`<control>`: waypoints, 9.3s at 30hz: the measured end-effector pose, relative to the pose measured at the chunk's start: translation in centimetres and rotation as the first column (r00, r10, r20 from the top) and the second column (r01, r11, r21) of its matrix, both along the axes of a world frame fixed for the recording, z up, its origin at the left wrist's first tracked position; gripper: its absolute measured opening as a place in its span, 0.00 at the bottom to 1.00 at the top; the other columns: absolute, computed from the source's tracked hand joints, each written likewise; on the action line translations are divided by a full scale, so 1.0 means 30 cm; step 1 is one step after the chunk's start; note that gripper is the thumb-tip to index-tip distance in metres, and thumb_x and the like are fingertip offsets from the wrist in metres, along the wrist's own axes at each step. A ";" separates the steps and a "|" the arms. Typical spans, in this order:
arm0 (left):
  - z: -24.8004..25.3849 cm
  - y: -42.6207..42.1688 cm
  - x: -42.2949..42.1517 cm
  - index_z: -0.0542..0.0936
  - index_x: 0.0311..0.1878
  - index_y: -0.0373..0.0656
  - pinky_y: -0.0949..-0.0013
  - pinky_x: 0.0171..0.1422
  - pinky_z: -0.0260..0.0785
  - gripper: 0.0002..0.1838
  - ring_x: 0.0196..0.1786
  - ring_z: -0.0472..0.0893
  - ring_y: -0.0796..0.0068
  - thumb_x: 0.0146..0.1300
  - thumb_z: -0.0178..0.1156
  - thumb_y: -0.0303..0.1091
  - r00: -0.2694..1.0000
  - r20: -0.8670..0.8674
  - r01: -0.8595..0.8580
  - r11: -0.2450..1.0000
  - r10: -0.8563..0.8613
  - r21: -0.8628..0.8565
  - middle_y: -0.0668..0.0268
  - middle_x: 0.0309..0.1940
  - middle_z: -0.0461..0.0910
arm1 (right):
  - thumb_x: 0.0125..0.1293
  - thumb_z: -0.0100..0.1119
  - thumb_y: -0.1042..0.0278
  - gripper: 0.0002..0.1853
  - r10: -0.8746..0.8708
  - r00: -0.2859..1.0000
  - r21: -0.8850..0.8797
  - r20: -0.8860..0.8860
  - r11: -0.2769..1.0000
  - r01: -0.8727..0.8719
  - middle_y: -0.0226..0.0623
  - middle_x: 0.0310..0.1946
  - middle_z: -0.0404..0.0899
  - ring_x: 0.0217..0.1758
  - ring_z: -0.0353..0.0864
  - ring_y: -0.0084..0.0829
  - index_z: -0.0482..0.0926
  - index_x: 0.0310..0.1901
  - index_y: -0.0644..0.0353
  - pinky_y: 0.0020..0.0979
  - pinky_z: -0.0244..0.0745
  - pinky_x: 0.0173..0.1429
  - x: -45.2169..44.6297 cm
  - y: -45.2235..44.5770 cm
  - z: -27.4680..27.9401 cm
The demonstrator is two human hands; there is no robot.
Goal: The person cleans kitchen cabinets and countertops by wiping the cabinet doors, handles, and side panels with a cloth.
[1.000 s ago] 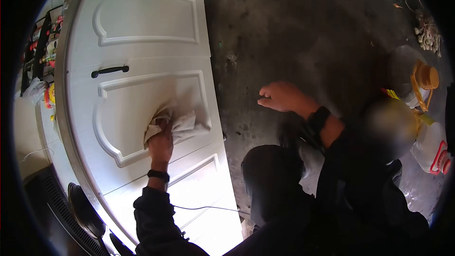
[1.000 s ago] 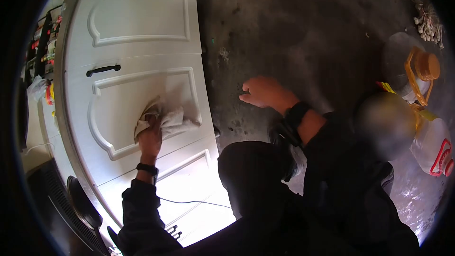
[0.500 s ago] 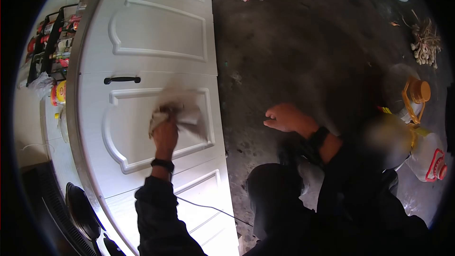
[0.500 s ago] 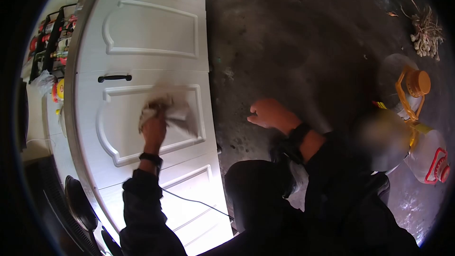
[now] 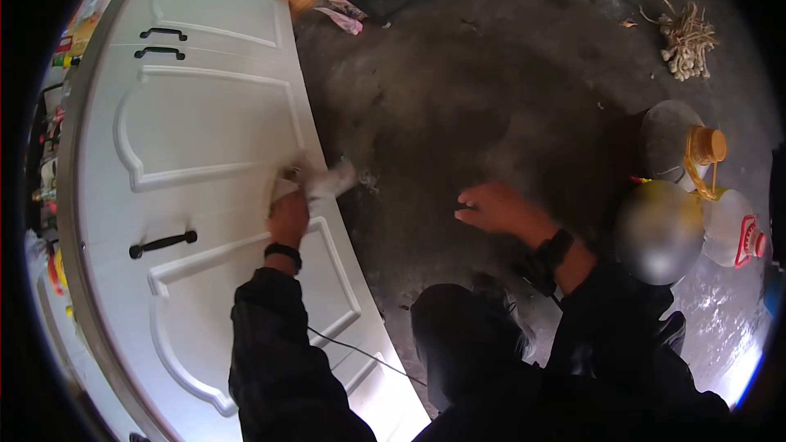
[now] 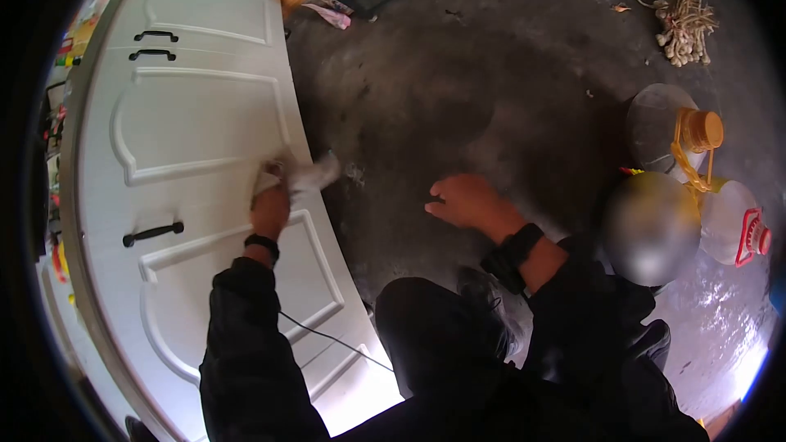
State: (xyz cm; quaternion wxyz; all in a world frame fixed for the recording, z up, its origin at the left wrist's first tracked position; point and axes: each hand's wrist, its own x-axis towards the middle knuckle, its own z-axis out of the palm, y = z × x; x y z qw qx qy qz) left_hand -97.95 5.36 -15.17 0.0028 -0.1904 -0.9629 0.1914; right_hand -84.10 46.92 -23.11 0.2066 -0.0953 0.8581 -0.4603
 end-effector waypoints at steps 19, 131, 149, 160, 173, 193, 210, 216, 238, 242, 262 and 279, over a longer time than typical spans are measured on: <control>0.040 0.048 -0.220 0.79 0.52 0.39 0.46 0.59 0.74 0.16 0.52 0.82 0.44 0.70 0.49 0.38 0.890 0.347 -0.290 0.955 0.295 -0.069 0.49 0.52 0.81 | 0.63 0.63 0.53 0.18 0.219 0.945 0.015 -0.242 0.975 -0.222 0.41 0.42 0.85 0.49 0.83 0.46 0.84 0.47 0.58 0.46 0.75 0.56 -0.283 -0.229 0.711; -0.112 -0.141 -1.041 0.78 0.50 0.42 0.54 0.60 0.74 0.13 0.61 0.78 0.58 0.65 0.54 0.34 0.591 0.703 0.674 0.721 -0.395 -0.161 0.58 0.53 0.80 | 0.63 0.68 0.62 0.16 -0.408 0.800 -0.235 0.441 0.808 0.541 0.47 0.39 0.85 0.42 0.85 0.48 0.82 0.48 0.64 0.43 0.79 0.50 -0.430 -0.073 0.565; 0.076 -0.050 -0.800 0.80 0.55 0.46 0.53 0.64 0.71 0.18 0.60 0.77 0.51 0.61 0.54 0.27 0.560 0.815 0.424 0.896 -0.149 -0.128 0.56 0.53 0.79 | 0.62 0.67 0.61 0.17 -0.458 0.770 -0.219 0.444 0.778 0.589 0.47 0.38 0.84 0.44 0.84 0.49 0.82 0.48 0.63 0.44 0.78 0.51 -0.411 -0.063 0.564; -0.123 0.042 -1.285 0.78 0.59 0.45 0.54 0.77 0.59 0.19 0.72 0.68 0.56 0.66 0.54 0.35 0.682 0.669 0.650 0.664 -0.295 -0.370 0.57 0.65 0.74 | 0.62 0.69 0.61 0.17 -0.446 0.789 -0.265 0.422 0.772 0.578 0.44 0.43 0.85 0.45 0.84 0.47 0.82 0.49 0.62 0.43 0.76 0.53 -0.451 -0.034 0.609; -0.071 -0.108 -0.428 0.80 0.51 0.41 0.54 0.57 0.75 0.15 0.61 0.78 0.59 0.67 0.56 0.38 0.358 0.888 0.527 0.848 -0.289 0.064 0.59 0.56 0.77 | 0.63 0.68 0.62 0.17 -0.386 0.741 -0.191 0.549 0.806 0.561 0.47 0.41 0.86 0.45 0.85 0.49 0.83 0.50 0.62 0.42 0.79 0.52 -0.382 -0.107 0.573; 0.894 0.123 -0.919 0.80 0.58 0.43 0.54 0.72 0.66 0.19 0.73 0.68 0.52 0.63 0.55 0.30 0.851 0.507 0.400 0.793 -0.135 -0.460 0.53 0.67 0.72 | 0.64 0.67 0.55 0.20 -0.353 0.743 -0.207 0.569 0.813 0.544 0.47 0.44 0.87 0.49 0.87 0.42 0.83 0.51 0.62 0.39 0.80 0.55 -0.135 -0.186 0.531; 1.374 0.191 -1.077 0.80 0.49 0.40 0.53 0.53 0.80 0.12 0.61 0.78 0.51 0.65 0.52 0.30 0.975 0.212 0.196 0.681 -0.060 -0.705 0.50 0.61 0.74 | 0.64 0.67 0.53 0.20 -0.296 0.790 -0.194 0.537 0.868 0.458 0.44 0.41 0.88 0.46 0.88 0.40 0.84 0.49 0.61 0.38 0.81 0.52 -0.019 -0.218 0.480; 1.452 0.271 -0.883 0.83 0.42 0.40 0.51 0.50 0.77 0.10 0.48 0.83 0.50 0.63 0.55 0.31 0.891 0.447 0.173 0.856 0.074 -0.488 0.54 0.46 0.82 | 0.65 0.68 0.53 0.21 -0.277 0.811 -0.336 0.515 0.805 0.488 0.42 0.44 0.88 0.49 0.88 0.38 0.84 0.52 0.59 0.33 0.81 0.53 -0.094 -0.124 0.708; 1.838 -0.053 -0.401 0.68 0.71 0.34 0.49 0.77 0.56 0.30 0.75 0.64 0.41 0.68 0.60 0.35 0.934 0.097 -0.294 0.582 0.344 0.758 0.41 0.74 0.63 | 0.76 0.52 0.61 0.27 -0.192 0.794 -0.733 0.577 0.306 0.607 0.45 0.66 0.71 0.66 0.76 0.40 0.63 0.70 0.65 0.35 0.71 0.67 -1.253 -0.875 1.718; 1.724 -0.199 -0.348 0.66 0.71 0.31 0.38 0.77 0.51 0.36 0.74 0.62 0.34 0.70 0.59 0.49 0.938 0.164 -0.337 0.700 0.304 0.630 0.38 0.73 0.62 | 0.72 0.58 0.59 0.33 -0.485 0.844 -0.578 -0.227 0.765 0.284 0.56 0.75 0.56 0.70 0.70 0.53 0.62 0.71 0.69 0.41 0.69 0.69 -1.448 -1.132 1.804; 1.710 -0.191 -0.391 0.77 0.65 0.36 0.40 0.72 0.60 0.31 0.69 0.71 0.40 0.70 0.57 0.53 0.894 0.175 -0.406 0.579 0.413 0.707 0.45 0.66 0.74 | 0.65 0.58 0.59 0.20 0.013 0.703 0.282 -0.711 0.921 0.268 0.50 0.66 0.73 0.63 0.74 0.48 0.82 0.51 0.68 0.49 0.68 0.67 -2.772 -1.158 1.903; 1.733 -0.193 -0.379 0.75 0.65 0.36 0.41 0.74 0.58 0.31 0.73 0.67 0.42 0.61 0.67 0.42 0.892 0.165 -0.395 0.550 0.420 0.735 0.48 0.70 0.70 | 0.67 0.57 0.60 0.21 0.081 0.658 0.199 -0.749 0.974 0.107 0.59 0.66 0.69 0.62 0.70 0.58 0.78 0.56 0.67 0.51 0.65 0.67 -2.555 -1.109 1.913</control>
